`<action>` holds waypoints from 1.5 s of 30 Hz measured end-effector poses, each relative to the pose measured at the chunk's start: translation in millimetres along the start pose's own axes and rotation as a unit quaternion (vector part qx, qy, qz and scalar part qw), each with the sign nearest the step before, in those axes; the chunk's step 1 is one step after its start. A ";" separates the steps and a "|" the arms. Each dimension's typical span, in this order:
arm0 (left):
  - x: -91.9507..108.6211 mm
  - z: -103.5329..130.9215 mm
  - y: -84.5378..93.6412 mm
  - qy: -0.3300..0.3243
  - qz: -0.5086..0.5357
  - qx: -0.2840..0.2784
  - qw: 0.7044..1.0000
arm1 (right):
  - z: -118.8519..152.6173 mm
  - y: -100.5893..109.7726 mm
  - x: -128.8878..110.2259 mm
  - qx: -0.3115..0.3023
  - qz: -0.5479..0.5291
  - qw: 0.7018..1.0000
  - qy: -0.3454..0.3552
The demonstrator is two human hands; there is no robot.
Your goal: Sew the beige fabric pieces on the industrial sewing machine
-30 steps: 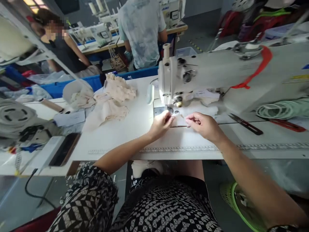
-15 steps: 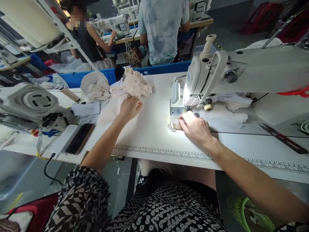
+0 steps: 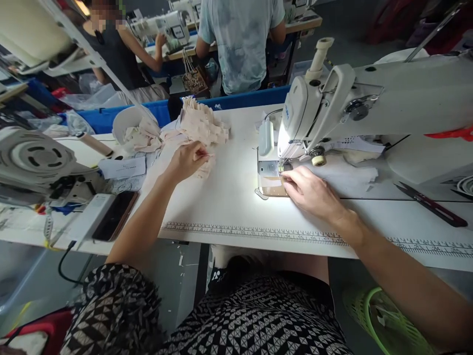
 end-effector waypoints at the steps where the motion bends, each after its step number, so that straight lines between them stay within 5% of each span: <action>1: 9.1 2.3 0.3 -0.014 0.019 -0.006 1.000 | 1.7 3.2 0.5 -0.006 0.005 1.000 0.005; 8: 56.3 24.9 -29.8 -0.062 0.033 -0.137 0.988 | 18.4 8.6 -11.2 -0.059 0.066 0.995 0.052; 15: 49.3 30.1 -35.6 -0.010 -0.011 -0.162 0.987 | 19.5 3.5 -24.0 -0.071 0.137 0.981 0.120; 21: 36.5 24.6 -37.9 0.113 -0.081 -0.190 0.972 | 20.5 3.2 -24.0 -0.070 0.143 0.979 0.124; 26: 33.7 12.8 -36.3 0.168 0.042 -0.157 0.972 | 19.4 3.3 -24.0 -0.094 0.141 0.980 0.101; 30: 64.8 2.8 -28.1 0.142 0.197 -0.134 0.961 | 17.5 5.1 -28.8 -0.094 0.140 0.979 0.112; 34: 121.3 0.0 -34.3 0.081 0.284 -0.238 0.925 | 17.1 5.3 -31.5 -0.084 0.153 0.977 0.126; 38: 159.3 4.1 -61.9 0.093 0.347 -0.314 0.879 | 18.0 3.0 -30.4 -0.087 0.173 0.973 0.128; 45: 154.9 6.1 -102.1 0.099 0.169 -0.258 0.946 | 17.6 3.3 -30.8 -0.077 0.168 0.974 0.130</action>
Point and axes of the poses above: each hand's wrist, its own z-axis away from the middle knuckle, its own y-axis out of the back of the hand, x = y × z, the point moved 6 cm from there along -z, towards the middle knuckle, and after that the axes turned 15 degrees about x, right-handed, at the moved point
